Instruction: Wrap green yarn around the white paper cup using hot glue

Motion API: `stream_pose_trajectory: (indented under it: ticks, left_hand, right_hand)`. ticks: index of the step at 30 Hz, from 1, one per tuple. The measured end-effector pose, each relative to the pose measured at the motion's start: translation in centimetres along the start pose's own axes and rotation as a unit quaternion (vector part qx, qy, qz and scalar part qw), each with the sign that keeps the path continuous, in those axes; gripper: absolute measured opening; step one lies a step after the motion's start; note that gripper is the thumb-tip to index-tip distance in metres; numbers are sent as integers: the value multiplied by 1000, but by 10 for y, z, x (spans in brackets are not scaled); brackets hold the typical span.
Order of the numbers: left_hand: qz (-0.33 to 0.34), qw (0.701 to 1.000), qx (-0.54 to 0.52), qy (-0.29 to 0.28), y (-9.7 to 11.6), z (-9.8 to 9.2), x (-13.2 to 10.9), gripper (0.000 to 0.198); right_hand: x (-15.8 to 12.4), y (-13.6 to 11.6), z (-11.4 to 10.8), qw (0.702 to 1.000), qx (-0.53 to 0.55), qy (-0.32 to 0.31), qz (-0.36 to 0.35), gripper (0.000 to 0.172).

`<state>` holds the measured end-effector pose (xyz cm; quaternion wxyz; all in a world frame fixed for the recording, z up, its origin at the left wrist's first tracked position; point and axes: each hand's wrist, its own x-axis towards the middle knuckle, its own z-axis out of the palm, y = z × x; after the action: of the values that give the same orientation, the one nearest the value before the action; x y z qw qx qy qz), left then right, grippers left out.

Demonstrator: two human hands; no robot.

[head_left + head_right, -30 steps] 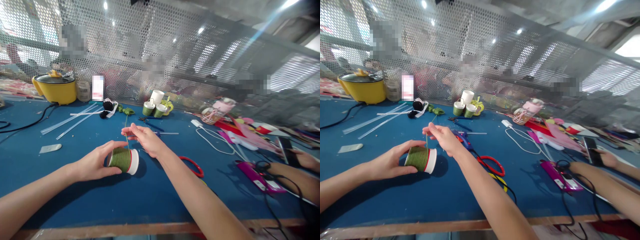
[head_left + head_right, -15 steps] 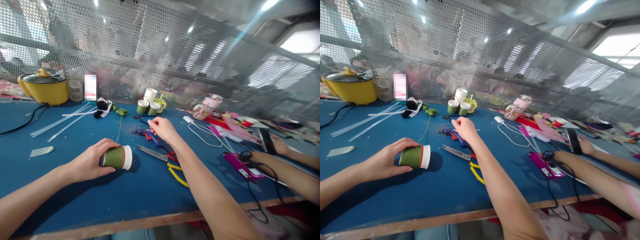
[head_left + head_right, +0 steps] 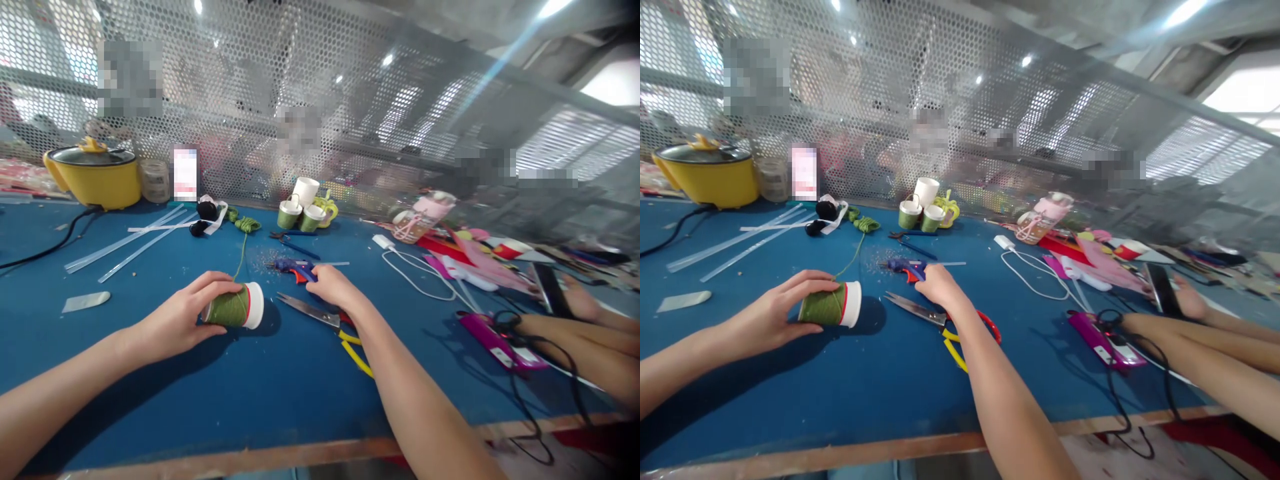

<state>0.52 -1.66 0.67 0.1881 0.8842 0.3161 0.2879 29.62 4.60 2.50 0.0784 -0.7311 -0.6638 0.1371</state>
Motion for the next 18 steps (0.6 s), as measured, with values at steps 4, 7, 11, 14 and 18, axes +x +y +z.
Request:
stream_pose_trajectory:
  ticks: [4,7,11,14,18]
  left_hand:
    - [-14,1000,0,-6,0,0,-1,46]
    - [-20,1000,-7,-15,2,-2,0,49]
    - [-17,999,-29,-35,5,-6,3,42]
    - [-26,998,-42,-24,4,-8,5,36]
    - [-38,998,-59,-3,-1,-11,5,38]
  right_hand:
    - [-5,-3,-2,998,55,35,21,20]
    - [-19,-10,-11,992,124,37,-2,28]
    - [-44,-22,-25,948,309,-21,-66,20]
    - [-60,-32,-29,919,378,-58,-100,26]
    - [-75,-44,-28,908,388,-101,-122,22]
